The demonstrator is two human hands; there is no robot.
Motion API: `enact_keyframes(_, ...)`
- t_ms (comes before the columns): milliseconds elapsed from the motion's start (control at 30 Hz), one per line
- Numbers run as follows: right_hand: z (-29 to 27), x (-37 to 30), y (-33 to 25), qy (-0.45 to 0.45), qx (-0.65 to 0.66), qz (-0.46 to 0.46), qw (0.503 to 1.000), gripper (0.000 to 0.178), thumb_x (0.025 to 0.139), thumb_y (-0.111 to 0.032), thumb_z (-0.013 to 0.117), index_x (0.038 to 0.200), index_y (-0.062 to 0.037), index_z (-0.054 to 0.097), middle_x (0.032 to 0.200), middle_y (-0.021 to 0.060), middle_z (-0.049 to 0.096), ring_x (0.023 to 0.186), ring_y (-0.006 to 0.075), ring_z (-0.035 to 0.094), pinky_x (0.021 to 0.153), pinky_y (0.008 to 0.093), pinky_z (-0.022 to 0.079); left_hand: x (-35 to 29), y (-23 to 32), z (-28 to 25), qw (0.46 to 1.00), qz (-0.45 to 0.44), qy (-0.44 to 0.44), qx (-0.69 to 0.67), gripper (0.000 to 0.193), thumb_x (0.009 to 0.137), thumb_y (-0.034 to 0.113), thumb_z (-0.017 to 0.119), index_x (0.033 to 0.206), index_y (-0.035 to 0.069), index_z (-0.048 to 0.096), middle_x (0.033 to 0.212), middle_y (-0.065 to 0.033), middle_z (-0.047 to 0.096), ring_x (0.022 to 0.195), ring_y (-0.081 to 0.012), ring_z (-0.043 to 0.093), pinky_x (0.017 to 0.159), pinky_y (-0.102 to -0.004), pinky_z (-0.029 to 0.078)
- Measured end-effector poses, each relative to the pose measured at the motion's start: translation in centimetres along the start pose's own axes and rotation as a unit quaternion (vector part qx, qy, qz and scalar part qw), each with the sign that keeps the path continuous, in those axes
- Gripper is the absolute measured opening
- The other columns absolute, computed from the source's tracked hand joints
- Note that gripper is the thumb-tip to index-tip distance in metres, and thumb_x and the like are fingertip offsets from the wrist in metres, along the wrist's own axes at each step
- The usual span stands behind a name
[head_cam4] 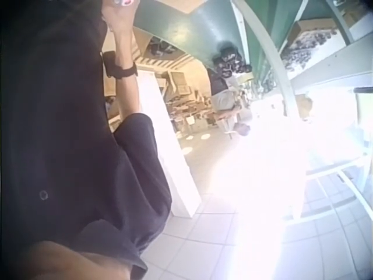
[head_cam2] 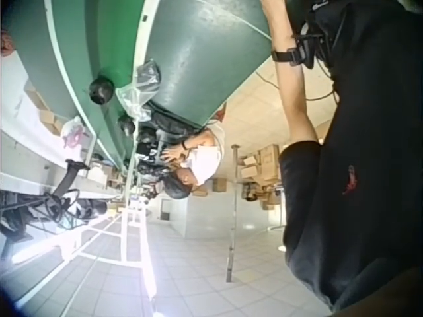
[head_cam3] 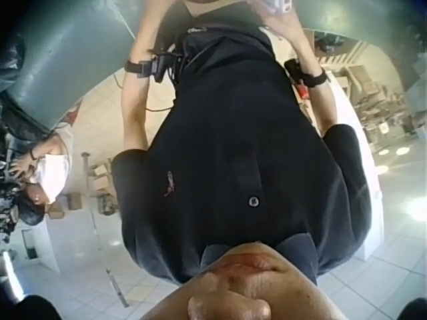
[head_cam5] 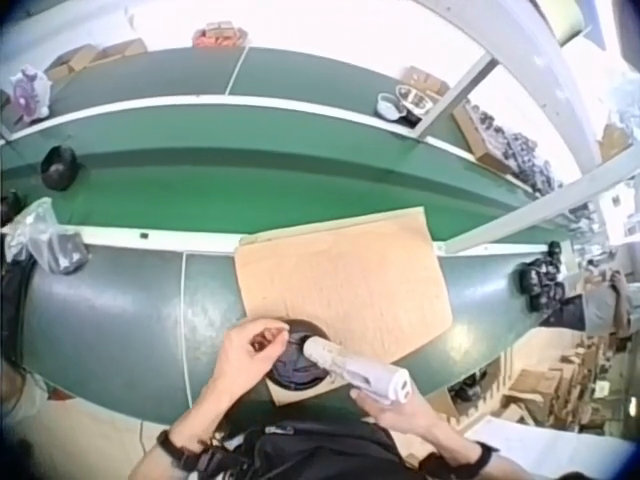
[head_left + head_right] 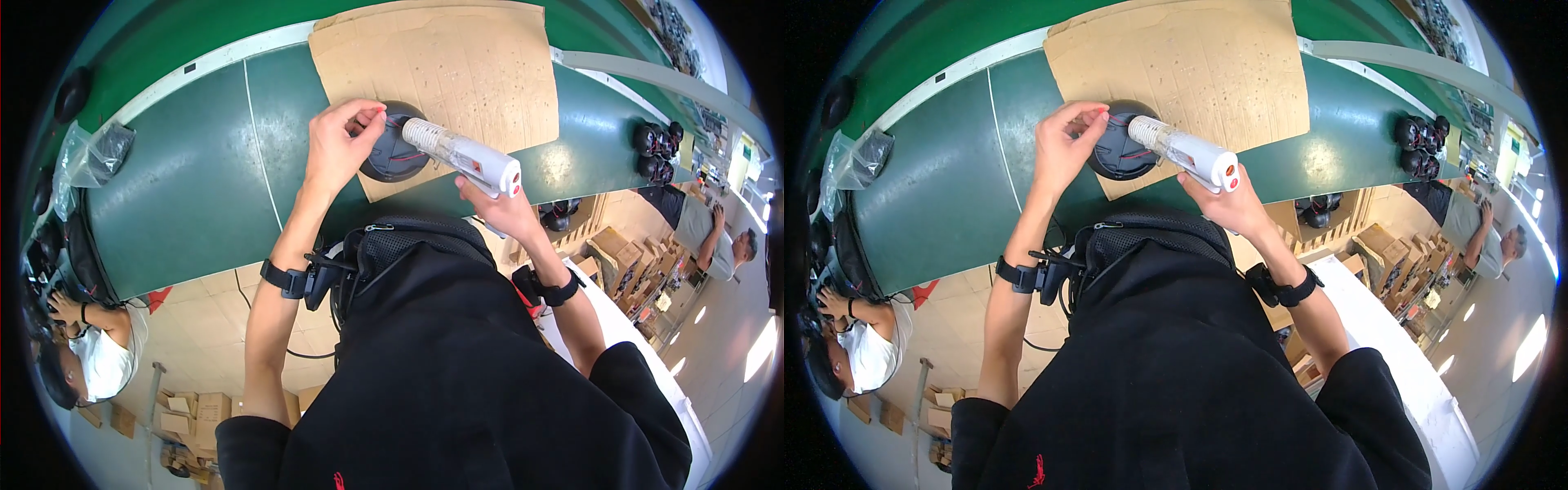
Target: Gluing components inside a plastic electronic housing using a hot glue gun.
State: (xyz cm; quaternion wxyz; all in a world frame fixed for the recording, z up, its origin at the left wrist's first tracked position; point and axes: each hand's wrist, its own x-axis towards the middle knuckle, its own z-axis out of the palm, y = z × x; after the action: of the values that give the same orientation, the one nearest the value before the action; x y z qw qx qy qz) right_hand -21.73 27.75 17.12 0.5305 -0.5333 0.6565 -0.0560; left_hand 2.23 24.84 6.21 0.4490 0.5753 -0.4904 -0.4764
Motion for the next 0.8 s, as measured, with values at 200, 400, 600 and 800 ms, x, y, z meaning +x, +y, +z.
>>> enact_keyframes(200, -0.1, -0.1, -0.5, 0.006, -0.019, -0.001, 1.000, 0.035, 0.091, -0.016, 0.069, 0.118, 0.0046, 0.063, 0.100, 0.0158, 0.072, 0.092, 0.0166, 0.066, 0.082, 0.0319, 0.052, 1.0, -0.2, -0.4, 0.999, -0.032, -0.014, -0.002, 0.014, 0.087, 0.006, 0.073, 0.099, -0.001, 0.074, 0.082, -0.0094, 0.074, 0.072, -0.0132, 0.070, 0.069, -0.0266, 0.057)
enact_keyframes(400, -0.1, 0.1, 0.7, 0.006, -0.046, -0.057, 0.997, 0.026, 0.094, -0.020, 0.068, 0.109, 0.0004, 0.062, 0.076, 0.0028, 0.064, 0.064, 0.0098, 0.056, 0.058, 0.0286, 0.046, 1.6, -0.1, -0.7, 0.995, -0.086, -0.045, -0.010, 0.017, 0.089, 0.010, 0.073, 0.101, -0.002, 0.074, 0.086, -0.0112, 0.076, 0.080, -0.0136, 0.072, 0.073, -0.0268, 0.057)
enact_keyframes(600, -0.2, 0.0, 0.3, -0.001, -0.043, -0.054, 0.998, 0.022, 0.094, -0.017, 0.066, 0.106, 0.0006, 0.062, 0.074, 0.0026, 0.062, 0.065, 0.0101, 0.055, 0.059, 0.0288, 0.046, 3.0, -0.3, -0.7, 0.989, -0.111, -0.090, -0.023, 0.018, 0.090, 0.011, 0.073, 0.101, -0.003, 0.073, 0.086, -0.0084, 0.076, 0.077, -0.0099, 0.069, 0.071, -0.0247, 0.054)
enact_keyframes(800, 0.0, 0.0, 0.5, 0.001, -0.031, -0.073, 0.997, 0.022, 0.094, -0.016, 0.066, 0.107, 0.0013, 0.061, 0.075, 0.0033, 0.062, 0.068, 0.0107, 0.057, 0.062, 0.0290, 0.047, 4.1, -0.1, 0.1, 0.984, -0.123, -0.120, -0.035, 0.017, 0.090, 0.012, 0.073, 0.098, -0.003, 0.073, 0.085, -0.0068, 0.075, 0.071, -0.0083, 0.065, 0.066, -0.0235, 0.053)
